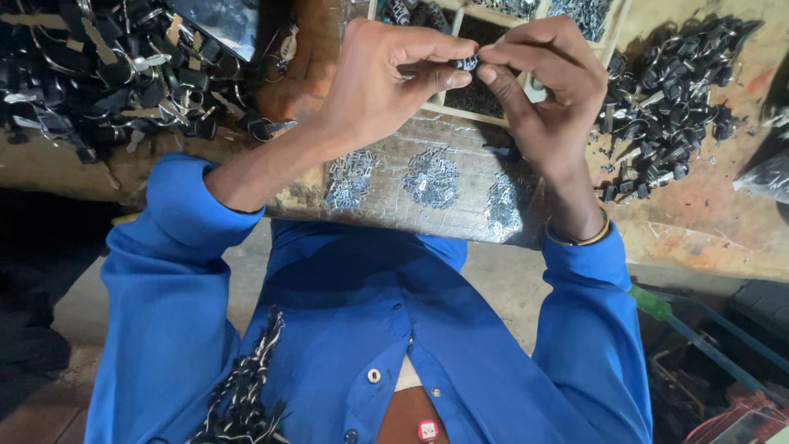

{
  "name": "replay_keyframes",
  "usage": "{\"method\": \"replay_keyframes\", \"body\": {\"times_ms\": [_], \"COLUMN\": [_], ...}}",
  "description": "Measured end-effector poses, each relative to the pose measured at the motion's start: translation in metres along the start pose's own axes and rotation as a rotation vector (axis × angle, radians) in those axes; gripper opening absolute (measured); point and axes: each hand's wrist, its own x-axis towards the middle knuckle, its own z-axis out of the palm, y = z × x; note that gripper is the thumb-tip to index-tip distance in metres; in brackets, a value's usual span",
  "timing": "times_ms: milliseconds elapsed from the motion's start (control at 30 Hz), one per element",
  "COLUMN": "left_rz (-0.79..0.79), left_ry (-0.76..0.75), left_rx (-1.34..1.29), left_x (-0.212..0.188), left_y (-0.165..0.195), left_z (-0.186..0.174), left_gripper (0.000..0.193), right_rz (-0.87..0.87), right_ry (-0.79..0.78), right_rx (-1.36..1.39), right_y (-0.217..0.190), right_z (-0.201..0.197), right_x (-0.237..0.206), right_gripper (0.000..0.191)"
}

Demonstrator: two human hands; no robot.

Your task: The person sits at a workbench assembling keychains. They pick small metal hardware pieces from a compartment tray, fit them onto black rubber key fobs, and set finished keychains onto the table among piles of completed ones.

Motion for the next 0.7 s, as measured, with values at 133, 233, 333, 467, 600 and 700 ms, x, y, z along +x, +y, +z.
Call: {"method": "replay_keyframes", "body": {"times_ms": [133, 233, 333, 467, 600, 700], "left_rz": [-0.041, -0.034, -0.008, 0.016, -0.015, 0.057], "left_ry": [-0.007, -0.003, -0.019, -0.029, -0.043, -0.024], "left_rx": [-0.004, -0.026, -0.057, -0.022, 0.141, 0.025], "left_x": [-0.001, -0.002, -0.002, -0.001, -0.001, 0.0], "left_y": [0.0, -0.001, -0.001, 0.001, 0.005, 0.004], "left_z": [0.002, 0.005, 0.005, 0.003, 0.002, 0.003], "left_gripper": [0.026, 0.026, 0.026, 0.027, 0.025, 0.026], "right_rz": [-0.051, -0.043, 0.16, 0.27, 0.225, 0.201], "right_ry": [0.007, -0.014, 0.015, 0.021, 0.002, -0.017], "right_rx": [-0.085, -0.112, 0.2, 0.327, 0.304, 0.28], "right_y": [-0.005, -0.009, -0.012, -0.011, -0.008, -0.007], "right_z": [0.0, -0.003, -0.002, -0.001, 0.0, 0.0], "right_x": [0.001, 0.0, 0.0, -0.002, -0.004, -0.005], "right_gripper": [0.019, 0.015, 0.01, 0.012, 0.009, 0.007]}}
